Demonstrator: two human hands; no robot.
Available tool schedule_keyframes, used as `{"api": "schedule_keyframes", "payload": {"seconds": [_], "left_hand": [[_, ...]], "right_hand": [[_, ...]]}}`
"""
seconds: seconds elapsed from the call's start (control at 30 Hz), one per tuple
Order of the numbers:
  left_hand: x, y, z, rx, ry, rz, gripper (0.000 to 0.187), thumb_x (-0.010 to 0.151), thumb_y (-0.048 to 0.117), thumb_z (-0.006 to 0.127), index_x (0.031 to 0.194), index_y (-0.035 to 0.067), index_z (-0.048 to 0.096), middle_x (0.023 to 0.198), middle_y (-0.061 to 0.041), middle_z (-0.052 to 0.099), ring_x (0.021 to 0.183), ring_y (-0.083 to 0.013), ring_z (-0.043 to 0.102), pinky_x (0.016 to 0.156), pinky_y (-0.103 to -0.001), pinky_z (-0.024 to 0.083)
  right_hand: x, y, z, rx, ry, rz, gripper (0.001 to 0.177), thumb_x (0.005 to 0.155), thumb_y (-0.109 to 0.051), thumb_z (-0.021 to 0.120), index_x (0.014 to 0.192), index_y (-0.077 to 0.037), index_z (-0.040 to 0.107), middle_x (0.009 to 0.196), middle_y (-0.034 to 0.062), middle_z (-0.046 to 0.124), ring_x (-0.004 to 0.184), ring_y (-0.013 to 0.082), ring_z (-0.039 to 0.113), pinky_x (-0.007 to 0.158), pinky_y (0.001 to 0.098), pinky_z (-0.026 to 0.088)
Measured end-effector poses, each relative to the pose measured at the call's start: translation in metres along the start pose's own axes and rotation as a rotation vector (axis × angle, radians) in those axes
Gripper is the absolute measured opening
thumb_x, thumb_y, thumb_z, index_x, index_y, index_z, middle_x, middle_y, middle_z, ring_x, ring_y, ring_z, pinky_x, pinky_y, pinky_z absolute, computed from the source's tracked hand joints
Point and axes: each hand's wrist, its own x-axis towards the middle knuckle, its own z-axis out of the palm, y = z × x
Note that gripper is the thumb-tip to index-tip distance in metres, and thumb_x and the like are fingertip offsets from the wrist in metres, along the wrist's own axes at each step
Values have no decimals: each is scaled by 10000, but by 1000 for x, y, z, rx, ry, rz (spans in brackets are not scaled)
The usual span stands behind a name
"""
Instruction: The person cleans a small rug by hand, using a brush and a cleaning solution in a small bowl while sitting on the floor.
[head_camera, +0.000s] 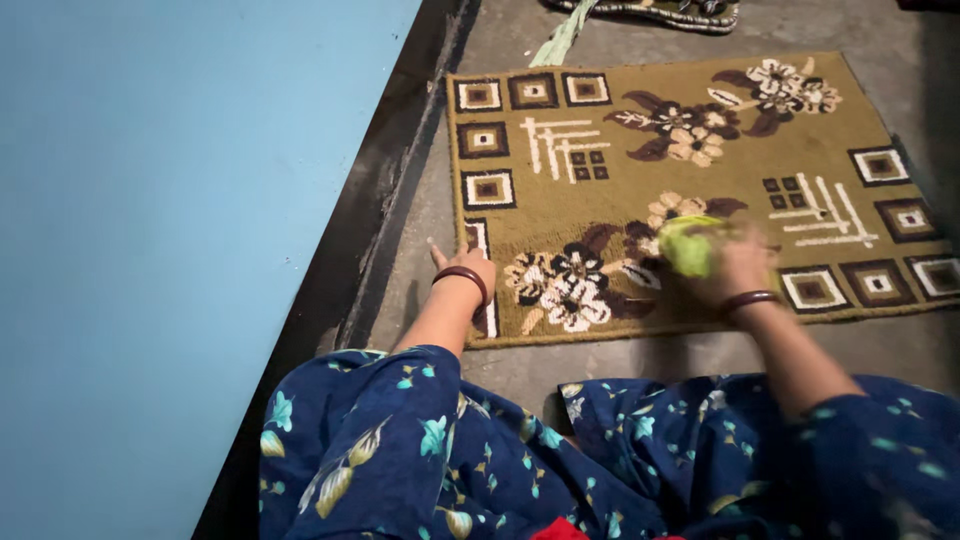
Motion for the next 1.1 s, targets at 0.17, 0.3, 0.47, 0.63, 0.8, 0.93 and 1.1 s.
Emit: {"api": "schedule_keyframes", "payload": {"seconds": [0.17, 0.3, 0.47, 0.63, 0.8, 0.93, 1.1], "left_hand": [[-8, 6, -6, -24, -159, -16, 772, 810, 175, 831, 1511, 244, 513, 1710, -26, 222, 1576, -339, 189, 1165, -793, 120], [-18, 3, -8, -17, -180, -29, 939, 798, 246, 872, 1573, 375, 357, 1732, 7, 85, 1581, -376, 109, 1172, -782, 75], [-9, 1, -4, 2, -130, -18, 877, 826, 273, 834, 1563, 415, 379, 1732, 25, 114, 1586, -368, 127, 1171, -805, 77], [-10, 0, 0, 23, 0, 0, 761, 760, 201, 879, 1445, 337, 575, 1608, -6, 407, 1539, -313, 288, 1178, -788, 132], [-25, 5, -9, 25, 59, 35, 710, 694, 204, 927, 1348, 274, 659, 1503, -68, 493, 1491, -309, 360, 1168, -774, 159], [-29, 4, -9, -90, -5, -11, 735, 675, 191, 925, 1348, 308, 652, 1507, -46, 487, 1451, -287, 433, 1193, -772, 131], [-33, 1, -9, -119, -44, -14, 757, 680, 197, 914, 1367, 345, 633, 1550, -13, 441, 1463, -274, 418, 1191, -767, 132]], "right_hand": [[-24, -135, -33, 285, -231, -669, 774, 656, -307, 896, 1362, -330, 577, 1402, 126, 519, 1312, 339, 494, 1094, 553, 371], [-15, -99, -56, 144, -537, -563, 810, 618, -280, 917, 1338, -363, 556, 1440, 46, 499, 1326, 282, 521, 1131, 425, 467], [-3, 15, -62, -263, -605, -227, 775, 697, -331, 885, 1373, -444, 525, 1537, 23, 392, 1446, 269, 408, 1127, 543, 390], [-13, 42, -54, -122, -98, 68, 734, 661, -337, 867, 1358, -359, 638, 1469, 143, 503, 1362, 370, 488, 1095, 620, 384], [-21, -61, -31, 143, 19, -520, 574, 741, -236, 824, 1282, -364, 681, 1460, 119, 560, 1297, 339, 550, 1077, 544, 439], [-41, -108, -14, 225, -283, -717, 649, 728, -255, 828, 1339, -340, 624, 1386, 125, 515, 1286, 332, 547, 1082, 530, 443], [-9, -25, -17, 94, -556, -293, 783, 627, -194, 832, 1334, -474, 646, 1553, 18, 474, 1334, 314, 550, 1144, 431, 486]]}}
